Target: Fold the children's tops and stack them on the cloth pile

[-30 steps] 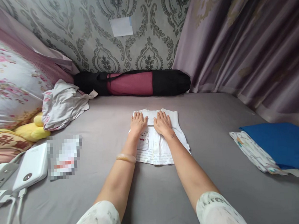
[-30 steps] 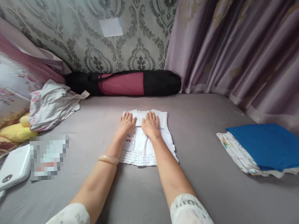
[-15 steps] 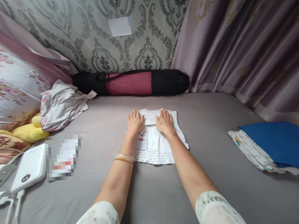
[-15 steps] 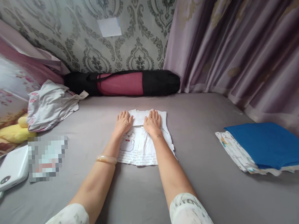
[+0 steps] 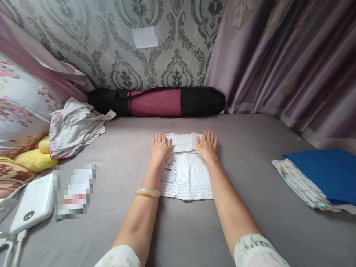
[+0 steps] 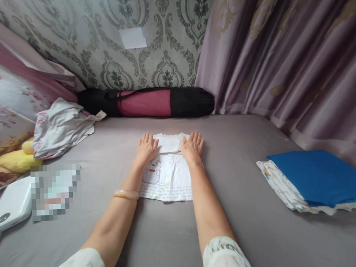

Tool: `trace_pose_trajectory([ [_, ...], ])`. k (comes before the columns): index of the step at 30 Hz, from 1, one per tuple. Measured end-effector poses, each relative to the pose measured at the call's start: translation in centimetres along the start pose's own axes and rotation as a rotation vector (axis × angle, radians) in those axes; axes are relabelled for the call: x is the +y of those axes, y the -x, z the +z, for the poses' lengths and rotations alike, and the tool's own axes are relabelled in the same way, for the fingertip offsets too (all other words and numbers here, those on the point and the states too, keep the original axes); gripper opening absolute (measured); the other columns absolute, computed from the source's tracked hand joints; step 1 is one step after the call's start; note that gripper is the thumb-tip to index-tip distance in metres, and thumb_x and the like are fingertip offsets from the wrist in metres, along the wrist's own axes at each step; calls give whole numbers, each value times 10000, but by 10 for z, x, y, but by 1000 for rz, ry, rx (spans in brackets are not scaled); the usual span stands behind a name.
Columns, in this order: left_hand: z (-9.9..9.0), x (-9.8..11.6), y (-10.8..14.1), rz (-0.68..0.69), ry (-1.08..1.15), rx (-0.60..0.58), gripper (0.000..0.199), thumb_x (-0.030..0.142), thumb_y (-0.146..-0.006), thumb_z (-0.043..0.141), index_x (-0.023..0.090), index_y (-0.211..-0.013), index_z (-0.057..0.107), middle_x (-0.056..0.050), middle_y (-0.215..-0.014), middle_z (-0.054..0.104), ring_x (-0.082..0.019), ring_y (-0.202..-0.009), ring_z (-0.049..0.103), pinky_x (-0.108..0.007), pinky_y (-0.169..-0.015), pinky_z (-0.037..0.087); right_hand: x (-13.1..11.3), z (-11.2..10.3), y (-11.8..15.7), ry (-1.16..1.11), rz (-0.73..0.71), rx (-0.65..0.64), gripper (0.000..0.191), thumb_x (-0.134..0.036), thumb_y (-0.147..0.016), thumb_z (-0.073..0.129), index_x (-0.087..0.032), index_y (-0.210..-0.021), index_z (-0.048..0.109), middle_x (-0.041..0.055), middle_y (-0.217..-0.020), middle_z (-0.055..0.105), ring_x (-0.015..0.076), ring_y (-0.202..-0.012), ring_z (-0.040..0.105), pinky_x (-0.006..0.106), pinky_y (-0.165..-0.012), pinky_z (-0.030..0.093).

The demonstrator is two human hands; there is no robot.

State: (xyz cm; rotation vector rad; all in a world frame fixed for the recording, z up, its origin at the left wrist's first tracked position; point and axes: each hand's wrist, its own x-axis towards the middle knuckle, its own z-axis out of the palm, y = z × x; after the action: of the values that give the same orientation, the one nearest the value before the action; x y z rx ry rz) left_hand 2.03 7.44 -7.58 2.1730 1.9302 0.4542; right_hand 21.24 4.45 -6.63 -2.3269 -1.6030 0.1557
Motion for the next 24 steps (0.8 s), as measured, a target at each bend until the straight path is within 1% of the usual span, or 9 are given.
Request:
trace_pose_trajectory([
  [2,2,-1,0,-22,13,-65,670,463,-977,237,29,-1482,316,-218,-1585,217,-307,-1486,153,-471,-1199,131,6,3,0,10,60,-26,655,-390,-998,226,30,-1499,276,202,-1582,235,293,-1469,178,441,-1186,122],
  [4,5,-3,0,-31,12,-95,680,470,-976,236,24,-1486,299,-226,-1586,205,-314,-1484,157,-480,-1194,139,9,8,0,19,77,-42,656,-393,-997,231,28,-1496,285,201,-1575,255,296,-1458,210,433,-1181,149],
  [7,5,-6,1,-30,5,-111,689,477,-978,223,24,-1494,279,-223,-1592,185,-316,-1486,145,-486,-1194,126,12,11,0,27,73,-50,658,-396,-997,225,25,-1501,277,195,-1580,245,293,-1458,208,433,-1181,152],
  [11,-2,-2,1,-38,6,-106,676,469,-980,236,33,-1493,288,-215,-1592,194,-319,-1487,138,-492,-1195,118,8,3,-1,20,84,-55,643,-389,-1004,205,8,-1504,281,196,-1583,237,293,-1467,182,465,-1182,132],
  [13,-6,7,3,-8,-11,-50,648,443,-984,248,41,-1487,312,-207,-1591,210,-303,-1492,127,-481,-1203,88,0,-3,1,17,30,-36,621,-385,-1010,195,-38,-1520,264,180,-1599,197,293,-1480,131,503,-1180,96],
  [15,-7,18,5,67,-32,-5,621,417,-990,246,53,-1486,328,-188,-1591,226,-283,-1495,123,-470,-1210,59,-11,-7,5,3,-101,-43,592,-387,-1016,194,-118,-1541,245,142,-1618,154,284,-1489,86,526,-1176,69],
  [18,0,32,9,172,-64,-43,581,390,-998,234,108,-1495,338,-140,-1592,253,-272,-1493,140,-472,-1210,76,-28,-4,14,-25,-279,-126,549,-380,-1015,210,-227,-1539,269,81,-1623,171,277,-1490,86,548,-1170,61],
  [21,10,35,13,166,-84,-119,568,390,-1004,210,155,-1508,324,-113,-1593,265,-283,-1485,174,-493,-1198,131,-34,6,22,-14,-304,-180,527,-351,-1009,208,-250,-1509,344,53,-1606,242,274,-1479,132,568,-1163,76],
  [24,17,30,14,154,-95,-127,572,407,-1006,199,176,-1517,310,-104,-1593,268,-284,-1479,196,-498,-1191,153,-34,15,25,14,-304,-141,519,-336,-1003,213,-252,-1483,390,47,-1585,297,267,-1465,168,572,-1158,93],
])
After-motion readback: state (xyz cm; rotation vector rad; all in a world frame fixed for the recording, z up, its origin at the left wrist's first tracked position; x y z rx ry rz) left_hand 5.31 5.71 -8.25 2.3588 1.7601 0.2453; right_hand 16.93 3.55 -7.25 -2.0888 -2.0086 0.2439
